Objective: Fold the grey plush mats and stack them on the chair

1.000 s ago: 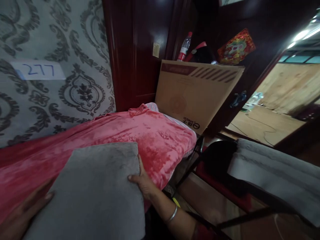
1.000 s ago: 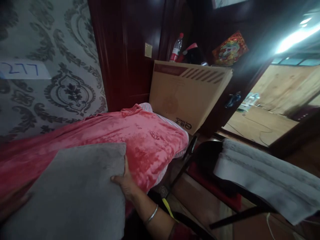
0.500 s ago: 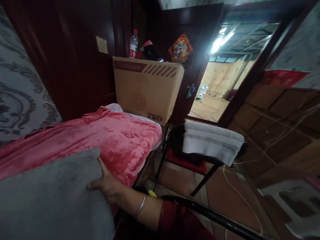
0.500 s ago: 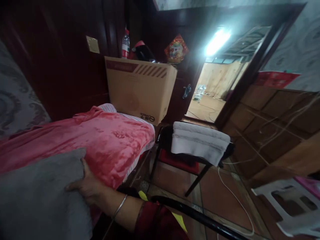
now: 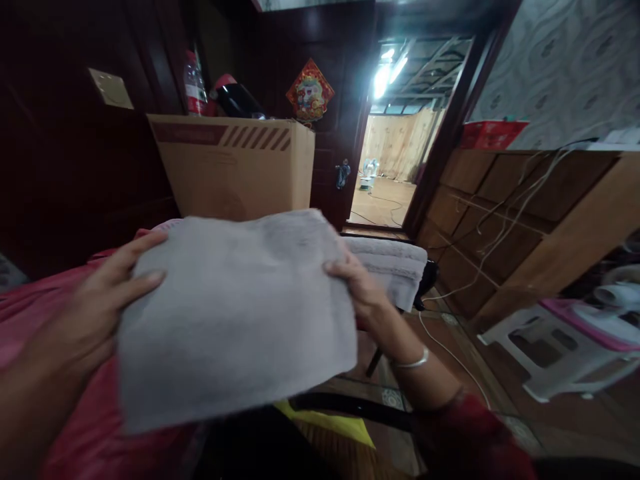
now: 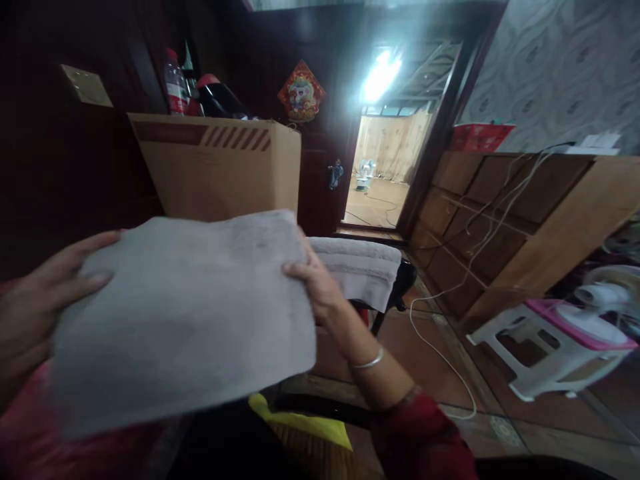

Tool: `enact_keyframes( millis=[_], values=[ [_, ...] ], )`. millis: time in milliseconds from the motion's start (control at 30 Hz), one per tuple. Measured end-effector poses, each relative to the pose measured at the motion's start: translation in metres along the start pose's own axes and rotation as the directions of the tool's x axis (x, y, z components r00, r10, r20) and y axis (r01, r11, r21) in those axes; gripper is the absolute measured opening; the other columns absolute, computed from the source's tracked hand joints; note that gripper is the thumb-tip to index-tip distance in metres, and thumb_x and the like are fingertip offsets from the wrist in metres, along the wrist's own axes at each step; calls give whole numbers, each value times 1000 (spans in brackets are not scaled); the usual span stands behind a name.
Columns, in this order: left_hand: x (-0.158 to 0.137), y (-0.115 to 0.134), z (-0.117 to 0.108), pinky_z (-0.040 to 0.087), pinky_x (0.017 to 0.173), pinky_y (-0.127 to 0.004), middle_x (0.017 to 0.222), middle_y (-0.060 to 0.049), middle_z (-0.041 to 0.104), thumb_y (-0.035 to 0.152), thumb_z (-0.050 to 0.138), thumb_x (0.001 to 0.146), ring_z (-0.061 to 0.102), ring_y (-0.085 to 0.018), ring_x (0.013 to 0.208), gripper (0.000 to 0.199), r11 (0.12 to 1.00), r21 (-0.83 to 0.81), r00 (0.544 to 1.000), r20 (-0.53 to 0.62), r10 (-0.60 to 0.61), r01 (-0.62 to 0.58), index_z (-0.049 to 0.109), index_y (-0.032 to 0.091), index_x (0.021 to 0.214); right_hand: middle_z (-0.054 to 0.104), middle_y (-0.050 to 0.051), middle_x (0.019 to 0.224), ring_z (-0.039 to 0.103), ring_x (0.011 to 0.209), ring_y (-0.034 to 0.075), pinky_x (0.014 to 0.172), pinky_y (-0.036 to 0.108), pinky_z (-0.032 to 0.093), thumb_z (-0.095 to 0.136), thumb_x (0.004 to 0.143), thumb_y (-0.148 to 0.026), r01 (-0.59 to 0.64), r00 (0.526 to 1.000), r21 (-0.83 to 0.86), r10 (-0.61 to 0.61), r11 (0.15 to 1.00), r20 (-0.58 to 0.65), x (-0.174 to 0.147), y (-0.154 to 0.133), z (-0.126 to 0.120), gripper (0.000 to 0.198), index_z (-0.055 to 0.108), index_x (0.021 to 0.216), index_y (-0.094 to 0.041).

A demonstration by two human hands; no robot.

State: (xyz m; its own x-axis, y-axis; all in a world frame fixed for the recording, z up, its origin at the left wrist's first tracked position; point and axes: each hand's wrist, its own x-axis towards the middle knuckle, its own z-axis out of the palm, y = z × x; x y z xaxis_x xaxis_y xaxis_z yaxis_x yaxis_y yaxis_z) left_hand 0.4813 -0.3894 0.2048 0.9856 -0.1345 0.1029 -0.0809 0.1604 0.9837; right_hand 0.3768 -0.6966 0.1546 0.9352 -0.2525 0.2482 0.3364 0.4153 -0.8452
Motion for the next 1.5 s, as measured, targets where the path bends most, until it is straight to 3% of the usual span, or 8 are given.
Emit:
enact_keyframes(
  millis=[233,433,600,900,1033,1133,1300,1500],
  values=[
    [78,-6,199,56,81,-24,123,-3,66,2,63,76,65,-20,104,58,974,-134,863,454,222,-181,65,22,130,73,1,111,68,101,24,88,39,60,70,67,-19,223,914,-419,-339,880,-224,6,-122,-103,58,64,123,-28],
    [129,-74,284,56,77,-28,111,-5,70,1,59,73,67,-17,88,64,986,13,831,540,131,-165,63,22,133,71,-4,94,65,85,17,74,31,59,70,69,-18,62,876,-522,-298,850,-381,18,-132,-178,61,58,126,-34],
    [136,-110,297,54,76,-28,99,-8,72,-1,61,74,66,-16,80,55,981,179,889,458,-15,-75,67,14,127,67,-1,89,62,69,16,55,27,57,71,57,-11,-82,822,-428,-182,900,-540,24,-105,-228,86,50,139,-27],
    [130,-104,303,51,97,-31,125,-12,70,0,57,75,66,-20,109,54,934,210,857,491,154,-288,66,11,128,69,7,103,65,73,22,56,36,58,71,65,-24,-139,816,-653,-287,745,-502,22,-113,-248,76,55,139,-27],
    [131,-103,301,48,103,-37,125,-16,70,9,58,79,65,-24,112,47,785,429,832,523,187,-446,68,9,125,71,10,97,67,79,27,65,41,58,74,68,-32,-229,790,-847,-416,480,-450,15,-121,-257,68,60,134,-19],
    [126,-99,298,46,105,-40,130,-19,66,20,59,85,62,-28,118,44,595,579,814,521,257,-558,67,10,127,71,13,100,67,94,34,80,51,57,67,79,-43,-268,777,-958,-566,101,-277,12,-123,-249,58,64,132,-19],
    [97,-96,300,28,120,-52,156,-15,47,55,65,87,39,-35,144,74,187,478,510,754,414,-858,49,20,150,56,15,146,48,135,42,105,61,43,53,91,-64,-77,864,-885,-474,-458,170,20,-106,-213,68,51,149,-28],
    [78,-117,302,34,113,-52,152,-16,49,70,71,77,48,-36,133,96,-67,344,312,905,289,-937,40,22,155,53,15,150,50,131,44,103,61,42,50,85,-81,100,943,-813,-206,-574,261,26,-81,-219,92,33,161,-31]
  ],
)
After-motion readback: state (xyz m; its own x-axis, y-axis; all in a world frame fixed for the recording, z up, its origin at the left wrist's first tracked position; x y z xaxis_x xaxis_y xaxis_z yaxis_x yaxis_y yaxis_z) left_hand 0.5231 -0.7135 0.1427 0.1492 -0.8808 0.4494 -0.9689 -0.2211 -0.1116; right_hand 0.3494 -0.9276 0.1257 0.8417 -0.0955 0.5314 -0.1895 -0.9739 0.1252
